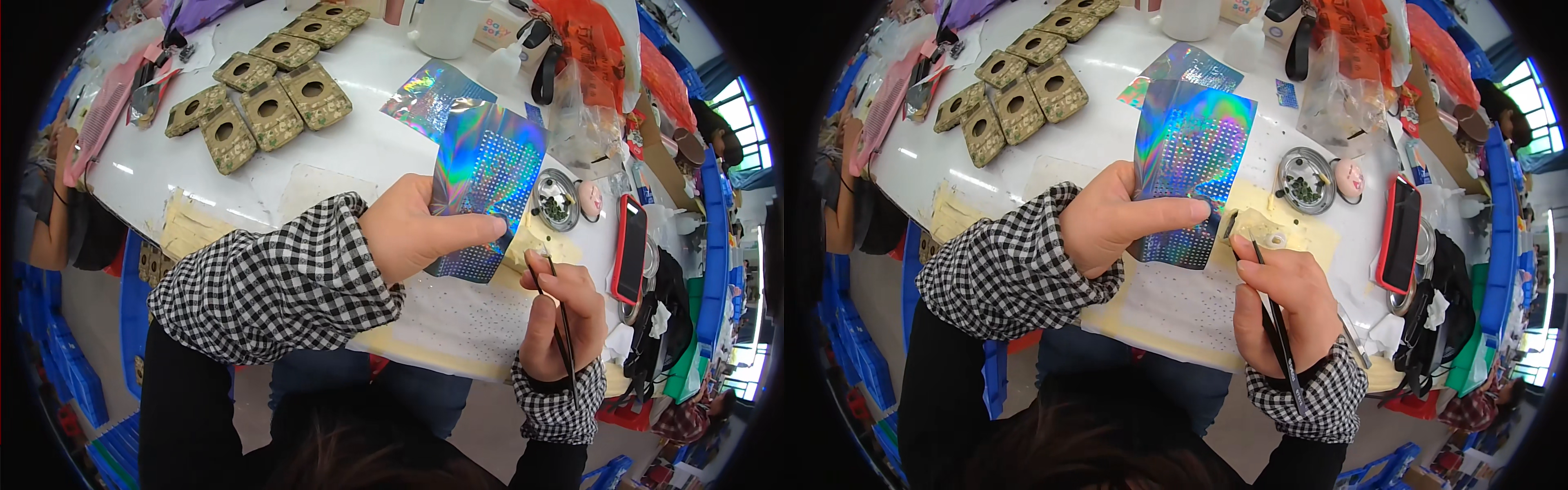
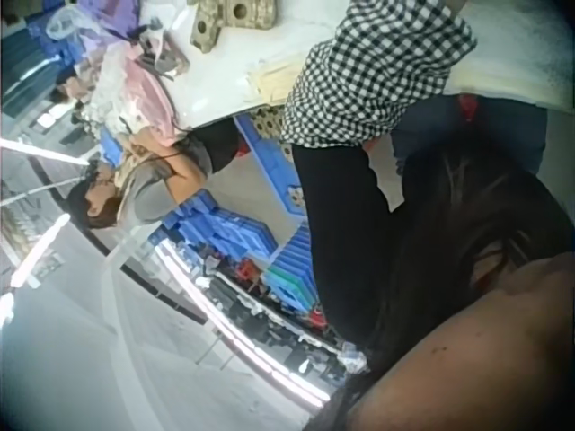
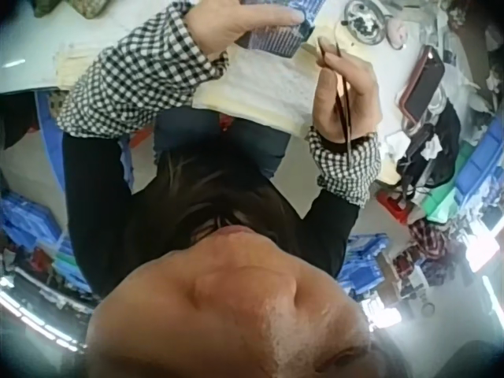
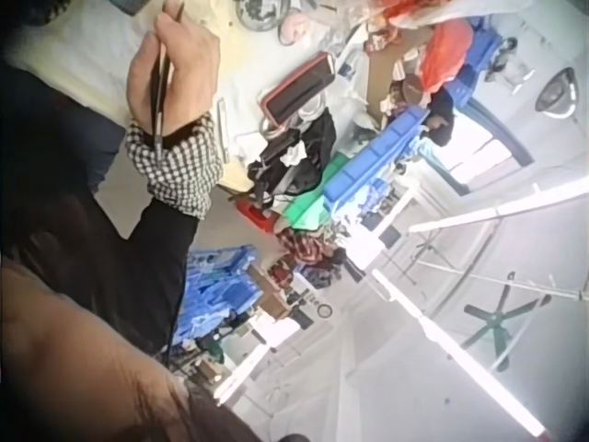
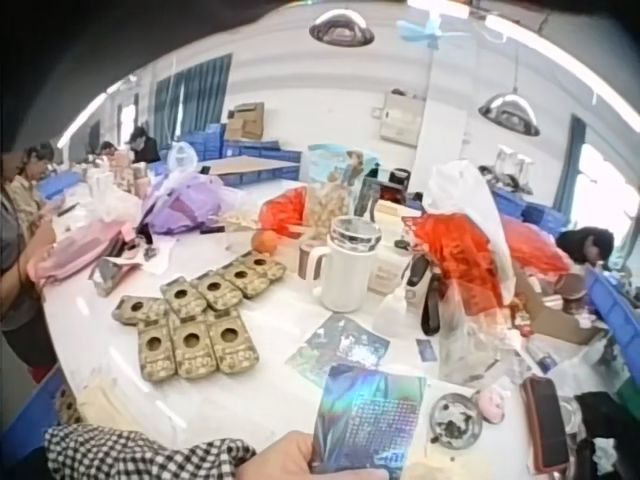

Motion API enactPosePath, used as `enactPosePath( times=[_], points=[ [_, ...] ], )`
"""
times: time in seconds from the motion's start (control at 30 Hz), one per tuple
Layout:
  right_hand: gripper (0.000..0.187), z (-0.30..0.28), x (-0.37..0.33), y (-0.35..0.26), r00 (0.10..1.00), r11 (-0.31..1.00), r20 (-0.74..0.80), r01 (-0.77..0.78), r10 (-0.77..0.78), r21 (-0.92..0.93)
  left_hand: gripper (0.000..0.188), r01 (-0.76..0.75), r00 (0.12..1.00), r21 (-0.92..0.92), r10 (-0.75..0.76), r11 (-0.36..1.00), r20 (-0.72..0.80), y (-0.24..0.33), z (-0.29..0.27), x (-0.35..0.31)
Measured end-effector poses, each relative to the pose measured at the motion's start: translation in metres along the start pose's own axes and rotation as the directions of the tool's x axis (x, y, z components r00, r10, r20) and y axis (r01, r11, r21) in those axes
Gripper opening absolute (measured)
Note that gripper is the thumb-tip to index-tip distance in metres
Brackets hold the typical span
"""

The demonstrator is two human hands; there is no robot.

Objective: Applying tiny gems or components onto a holographic sticker sheet using a manual picker tool.

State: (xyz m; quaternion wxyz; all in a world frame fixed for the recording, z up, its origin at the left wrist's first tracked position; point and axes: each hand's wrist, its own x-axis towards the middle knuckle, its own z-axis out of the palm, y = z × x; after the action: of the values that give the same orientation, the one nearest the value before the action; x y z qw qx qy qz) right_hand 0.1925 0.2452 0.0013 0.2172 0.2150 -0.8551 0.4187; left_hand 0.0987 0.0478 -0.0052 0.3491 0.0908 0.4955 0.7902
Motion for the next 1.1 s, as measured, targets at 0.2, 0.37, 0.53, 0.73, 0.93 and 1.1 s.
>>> enactPosePath(
  times=[0.2, 0.37, 0.53, 0.73, 0.93, 1.1],
  points=[
    [0.027, 0.000, 0.000, -0.002, 1.000, 1.000, 0.014, -0.018, 0.018, 0.016, 0.029, 0.018, 0.999, -0.015, -0.019, 1.000, -0.047, 0.004, 0.005, -0.003],
    [0.030, 0.000, 0.001, -0.003, 0.999, 1.000, 0.055, 0.000, 0.001, -0.008, 0.028, 0.022, 0.998, -0.013, -0.023, 1.000, -0.052, 0.004, 0.002, -0.003],
    [0.031, 0.001, 0.003, -0.001, 0.998, 0.999, 0.043, 0.038, -0.037, -0.021, 0.031, 0.034, 0.999, 0.004, -0.034, 0.999, -0.039, 0.002, 0.002, -0.002],
    [0.034, -0.004, 0.020, -0.003, 0.987, 0.978, 0.029, 0.160, -0.158, -0.136, 0.028, 0.058, 0.997, 0.060, -0.055, 0.996, -0.062, -0.002, 0.000, 0.004],
    [0.035, -0.015, 0.041, -0.014, 0.966, 0.944, 0.053, 0.260, -0.255, -0.205, 0.036, 0.054, 0.991, 0.165, -0.032, 0.985, -0.134, -0.004, -0.013, 0.011],
    [0.035, -0.004, 0.035, -0.010, 0.968, 0.948, 0.000, 0.244, -0.250, -0.205, 0.034, 0.001, 0.997, 0.080, 0.006, 0.997, -0.081, 0.002, -0.009, 0.008]
  ],
)
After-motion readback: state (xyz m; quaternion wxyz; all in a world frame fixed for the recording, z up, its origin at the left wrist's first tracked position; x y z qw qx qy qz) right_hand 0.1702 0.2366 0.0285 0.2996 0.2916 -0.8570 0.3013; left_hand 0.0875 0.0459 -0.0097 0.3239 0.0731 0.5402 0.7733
